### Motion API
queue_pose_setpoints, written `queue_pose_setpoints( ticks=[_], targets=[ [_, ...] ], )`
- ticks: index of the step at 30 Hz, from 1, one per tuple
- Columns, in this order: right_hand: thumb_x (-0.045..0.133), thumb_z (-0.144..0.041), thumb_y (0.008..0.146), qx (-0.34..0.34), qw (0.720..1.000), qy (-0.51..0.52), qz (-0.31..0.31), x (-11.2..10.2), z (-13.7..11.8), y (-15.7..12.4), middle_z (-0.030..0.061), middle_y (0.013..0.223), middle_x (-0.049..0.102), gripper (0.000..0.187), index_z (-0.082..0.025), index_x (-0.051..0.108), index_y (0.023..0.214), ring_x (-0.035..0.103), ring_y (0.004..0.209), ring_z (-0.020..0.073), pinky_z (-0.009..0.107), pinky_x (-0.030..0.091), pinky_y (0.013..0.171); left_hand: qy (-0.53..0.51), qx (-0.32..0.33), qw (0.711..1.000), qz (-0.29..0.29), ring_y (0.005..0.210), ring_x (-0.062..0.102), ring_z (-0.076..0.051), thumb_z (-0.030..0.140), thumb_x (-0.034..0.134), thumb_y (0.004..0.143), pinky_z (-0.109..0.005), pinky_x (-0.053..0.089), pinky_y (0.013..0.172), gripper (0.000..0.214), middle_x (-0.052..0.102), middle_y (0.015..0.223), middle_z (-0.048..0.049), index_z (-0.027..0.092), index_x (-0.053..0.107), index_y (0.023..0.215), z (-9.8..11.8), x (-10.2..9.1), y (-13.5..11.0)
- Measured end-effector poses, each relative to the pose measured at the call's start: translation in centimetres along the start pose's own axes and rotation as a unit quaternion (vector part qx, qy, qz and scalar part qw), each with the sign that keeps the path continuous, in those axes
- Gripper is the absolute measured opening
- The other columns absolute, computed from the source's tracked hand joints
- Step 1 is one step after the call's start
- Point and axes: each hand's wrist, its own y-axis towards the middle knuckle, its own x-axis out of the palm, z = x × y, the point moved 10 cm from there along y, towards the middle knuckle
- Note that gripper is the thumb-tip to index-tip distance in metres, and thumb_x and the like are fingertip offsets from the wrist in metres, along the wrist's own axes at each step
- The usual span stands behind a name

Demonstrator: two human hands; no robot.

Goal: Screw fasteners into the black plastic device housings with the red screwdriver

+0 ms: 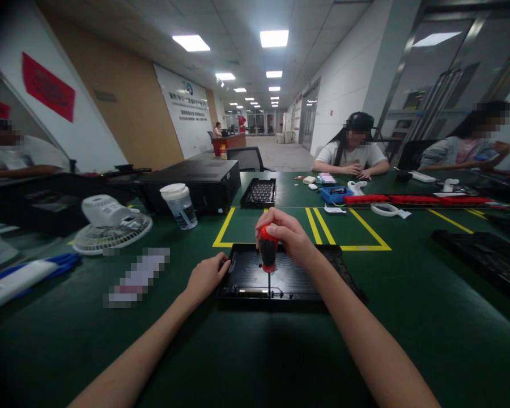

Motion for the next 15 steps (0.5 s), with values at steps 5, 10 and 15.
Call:
queue_pose_setpoints(
  ticks=[5,10,15],
  targets=[
    [0.052,-0.024,0.075,-0.015,0.997,-0.08,0.018,-0.8,-0.7,-0.2,0.002,0.078,0.052,0.008,-0.016,0.05,0.075,0.054,0.065,0.0124,0.027,0.045,0.057,-0.004,-0.001,1.0,-0.003,0.073,0.061,-0.018,0.043,0.034,0.086,-0.026,0.042,0.061,0.028,0.065,0.082,-0.0034,0.024,0.054,0.092,0.0,0.1,0.0],
    [0.053,-0.026,0.076,-0.024,0.99,-0.136,0.013,-0.6,-1.4,-0.3,0.0018,0.078,0.052,0.011,-0.016,0.048,0.074,0.052,0.064,0.0114,0.025,0.042,0.057,-0.007,0.004,1.0,-0.001,0.073,0.061,-0.018,0.042,0.034,0.086,-0.025,0.042,0.061,0.027,0.065,0.081,-0.0028,0.024,0.054,0.092,0.2,-0.1,0.0],
    [0.052,-0.027,0.077,-0.032,0.981,-0.193,0.009,-0.2,-2.1,-0.3,0.0022,0.075,0.052,0.013,-0.016,0.049,0.073,0.049,0.063,0.0113,0.024,0.038,0.054,0.001,0.0,1.0,-0.003,0.073,0.062,-0.018,0.042,0.034,0.086,-0.026,0.042,0.062,0.028,0.065,0.082,-0.0034,0.023,0.053,0.092,0.1,-0.1,0.0]
  ],
)
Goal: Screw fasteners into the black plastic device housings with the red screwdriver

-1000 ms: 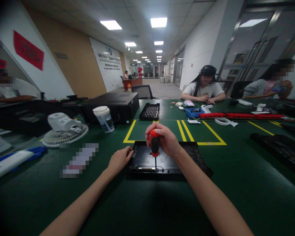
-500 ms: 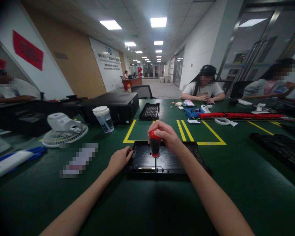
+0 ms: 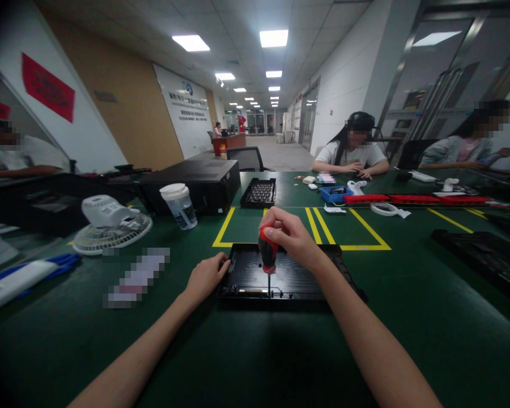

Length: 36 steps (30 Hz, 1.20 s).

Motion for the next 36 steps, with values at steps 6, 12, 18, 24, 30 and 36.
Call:
queue_pose_setpoints(
  ticks=[6,12,18,24,30,36],
  targets=[
    [0.053,-0.029,0.078,-0.002,0.998,-0.058,0.017,-0.3,-0.3,-0.1,0.002,0.073,0.05,0.016,-0.016,0.047,0.071,0.047,0.063,0.0113,0.023,0.036,0.053,0.0,0.0,1.0,0.001,0.074,0.061,-0.018,0.042,0.034,0.087,-0.026,0.042,0.063,0.028,0.065,0.081,-0.0034,0.023,0.053,0.093,0.0,-0.1,0.0],
    [0.052,-0.028,0.079,-0.015,0.993,-0.115,0.026,-0.4,-0.9,-0.2,0.0007,0.071,0.049,0.017,-0.016,0.047,0.069,0.047,0.061,0.0102,0.023,0.037,0.054,-0.001,-0.009,1.0,-0.011,0.076,0.061,-0.018,0.043,0.034,0.087,-0.025,0.043,0.065,0.029,0.066,0.083,-0.0043,0.023,0.054,0.094,0.0,-0.1,-0.1],
    [0.05,-0.025,0.08,-0.026,0.978,-0.205,0.037,-0.2,-1.9,-0.4,0.0008,0.069,0.049,0.016,-0.016,0.045,0.067,0.048,0.061,0.0109,0.023,0.038,0.054,-0.011,-0.008,1.0,-0.01,0.077,0.061,-0.017,0.043,0.035,0.087,-0.025,0.042,0.065,0.029,0.065,0.083,-0.0041,0.023,0.054,0.093,0.0,-0.1,-0.2],
    [0.05,-0.025,0.079,-0.019,0.955,-0.289,0.065,-0.2,-2.3,-0.5,0.0009,0.066,0.051,0.018,-0.017,0.044,0.064,0.047,0.058,0.0112,0.024,0.037,0.052,-0.007,-0.013,1.0,-0.014,0.076,0.061,-0.017,0.041,0.035,0.087,-0.025,0.043,0.065,0.028,0.065,0.083,-0.0037,0.023,0.054,0.093,0.3,-0.4,-0.3],
    [0.05,-0.024,0.076,-0.023,0.923,-0.369,0.107,-0.4,-3.2,-0.5,0.001,0.062,0.051,0.017,-0.017,0.042,0.062,0.045,0.055,0.0115,0.025,0.035,0.053,-0.006,-0.022,0.999,-0.025,0.078,0.061,-0.017,0.041,0.035,0.087,-0.025,0.043,0.066,0.028,0.065,0.085,-0.0046,0.022,0.054,0.095,0.3,-0.4,-0.3],
    [0.049,-0.025,0.077,-0.028,0.895,-0.424,0.132,-0.4,-3.6,-0.8,0.0009,0.06,0.05,0.019,-0.018,0.041,0.061,0.043,0.053,0.0109,0.025,0.033,0.052,0.001,-0.012,1.0,-0.015,0.077,0.061,-0.018,0.043,0.033,0.087,-0.026,0.043,0.065,0.03,0.065,0.083,-0.0047,0.023,0.054,0.095,0.1,-0.1,-0.2]
  ],
)
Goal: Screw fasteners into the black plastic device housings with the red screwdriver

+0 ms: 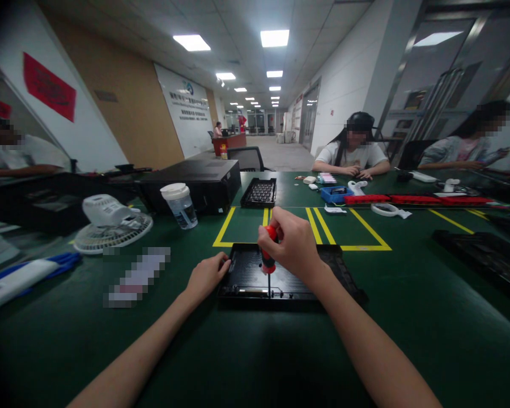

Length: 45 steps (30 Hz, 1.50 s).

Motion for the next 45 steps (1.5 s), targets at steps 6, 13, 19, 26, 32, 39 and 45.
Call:
queue_pose_setpoints(
  ticks=[6,13,19,26,32,39,45],
  targets=[
    [0.05,-0.029,0.077,0.012,0.998,-0.052,0.028,-0.4,0.1,-0.3,-0.0008,0.056,0.046,0.024,-0.019,0.037,0.06,0.04,0.05,0.0101,0.025,0.032,0.052,0.0,-0.001,1.0,0.0,0.076,0.062,-0.018,0.043,0.034,0.087,-0.025,0.043,0.064,0.03,0.065,0.084,-0.005,0.023,0.054,0.095,0.1,-0.1,0.0],
    [0.049,-0.025,0.076,-0.004,0.996,-0.063,0.062,-0.6,-0.6,-0.5,-0.0019,0.056,0.039,0.022,-0.02,0.035,0.061,0.037,0.051,0.0109,0.026,0.03,0.051,-0.008,0.0,1.0,0.0,0.076,0.062,-0.017,0.043,0.035,0.087,-0.026,0.043,0.065,0.029,0.066,0.084,-0.0036,0.023,0.055,0.094,0.2,-0.3,-0.1],
    [0.046,-0.022,0.077,-0.009,0.999,-0.021,0.042,0.3,-0.7,-0.8,-0.0024,0.056,0.042,0.021,-0.02,0.031,0.062,0.038,0.049,0.0103,0.026,0.03,0.051,-0.012,-0.002,1.0,0.001,0.077,0.062,-0.017,0.042,0.035,0.087,-0.025,0.043,0.066,0.029,0.066,0.084,-0.0042,0.023,0.055,0.095,0.0,-0.2,-0.1],
    [0.042,-0.026,0.08,0.027,0.999,0.023,-0.004,1.3,0.4,-0.7,-0.0001,0.062,0.05,0.008,-0.018,0.043,0.079,0.048,0.054,0.0134,0.028,0.035,0.054,-0.004,-0.001,1.0,0.0,0.079,0.062,-0.018,0.043,0.034,0.087,-0.026,0.043,0.066,0.03,0.066,0.085,-0.005,0.023,0.055,0.095,0.0,-0.2,0.0],
    [0.038,-0.022,0.079,0.079,0.917,0.378,-0.096,4.2,1.3,-0.3,0.0092,0.098,0.061,0.029,-0.015,0.054,0.102,0.059,0.087,0.0183,0.035,0.046,0.079,-0.004,-0.006,1.0,-0.007,0.08,0.062,-0.018,0.042,0.034,0.087,-0.025,0.043,0.068,0.029,0.066,0.086,-0.0051,0.023,0.055,0.096,0.0,-0.1,0.0],
    [0.043,-0.02,0.077,0.121,0.764,0.607,-0.178,6.4,0.4,-1.0,0.0092,0.102,0.063,0.026,-0.017,0.053,0.101,0.065,0.076,0.0193,0.035,0.051,0.067,-0.004,-0.001,1.0,-0.004,0.078,0.062,-0.018,0.043,0.035,0.087,-0.026,0.043,0.067,0.029,0.066,0.085,-0.0045,0.023,0.054,0.096,0.0,-0.2,0.0],
    [0.046,-0.019,0.079,0.119,0.754,0.623,-0.17,6.3,0.8,-1.1,0.0026,0.069,0.062,0.016,-0.014,0.058,0.089,0.059,0.05,0.0117,0.021,0.043,0.041,-0.006,0.007,1.0,0.003,0.076,0.061,-0.018,0.044,0.033,0.087,-0.026,0.043,0.064,0.03,0.065,0.084,-0.004,0.024,0.054,0.095,0.1,-0.2,0.1]
  ],
)
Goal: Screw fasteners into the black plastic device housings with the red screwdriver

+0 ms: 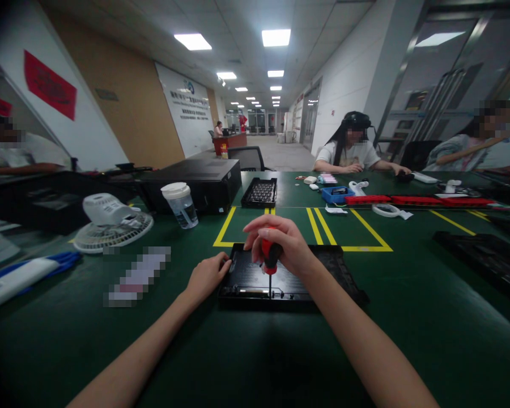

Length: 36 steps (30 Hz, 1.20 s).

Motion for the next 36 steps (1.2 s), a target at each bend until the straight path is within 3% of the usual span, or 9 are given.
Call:
queue_pose_setpoints(
  ticks=[3,8,14,36],
  targets=[
    [0.046,-0.019,0.081,-0.015,1.0,0.001,0.018,-0.5,0.0,0.1,-0.0016,0.055,0.054,0.014,-0.014,0.058,0.075,0.052,0.043,0.0088,0.02,0.039,0.04,0.003,-0.001,1.0,0.002,0.075,0.061,-0.018,0.044,0.033,0.087,-0.026,0.042,0.063,0.03,0.065,0.084,-0.0041,0.024,0.054,0.094,-0.1,0.1,0.1],
    [0.045,-0.026,0.082,-0.015,0.999,-0.015,0.032,-0.6,0.0,0.2,-0.0017,0.055,0.05,0.022,-0.015,0.052,0.065,0.049,0.044,0.0091,0.021,0.037,0.041,0.007,0.004,1.0,0.004,0.076,0.061,-0.018,0.044,0.033,0.087,-0.026,0.042,0.063,0.03,0.065,0.083,-0.0041,0.024,0.053,0.095,-0.1,0.3,0.1],
    [0.03,-0.028,0.082,-0.005,1.0,-0.003,0.017,0.2,-0.3,0.3,0.0025,0.056,0.051,0.032,-0.013,0.054,0.067,0.05,0.047,0.0124,0.026,0.039,0.048,0.013,-0.002,1.0,0.004,0.077,0.061,-0.018,0.043,0.034,0.087,-0.026,0.043,0.065,0.028,0.065,0.084,-0.0037,0.024,0.054,0.095,-0.1,0.3,0.1],
    [0.036,-0.022,0.08,0.03,0.998,0.006,-0.058,0.6,-0.1,0.0,0.0051,0.075,0.054,0.016,-0.014,0.05,0.081,0.054,0.064,0.0162,0.032,0.043,0.057,0.001,0.005,1.0,0.009,0.073,0.061,-0.018,0.043,0.034,0.087,-0.026,0.042,0.061,0.028,0.065,0.082,-0.0028,0.024,0.054,0.093,-0.2,0.3,0.1]
  ],
)
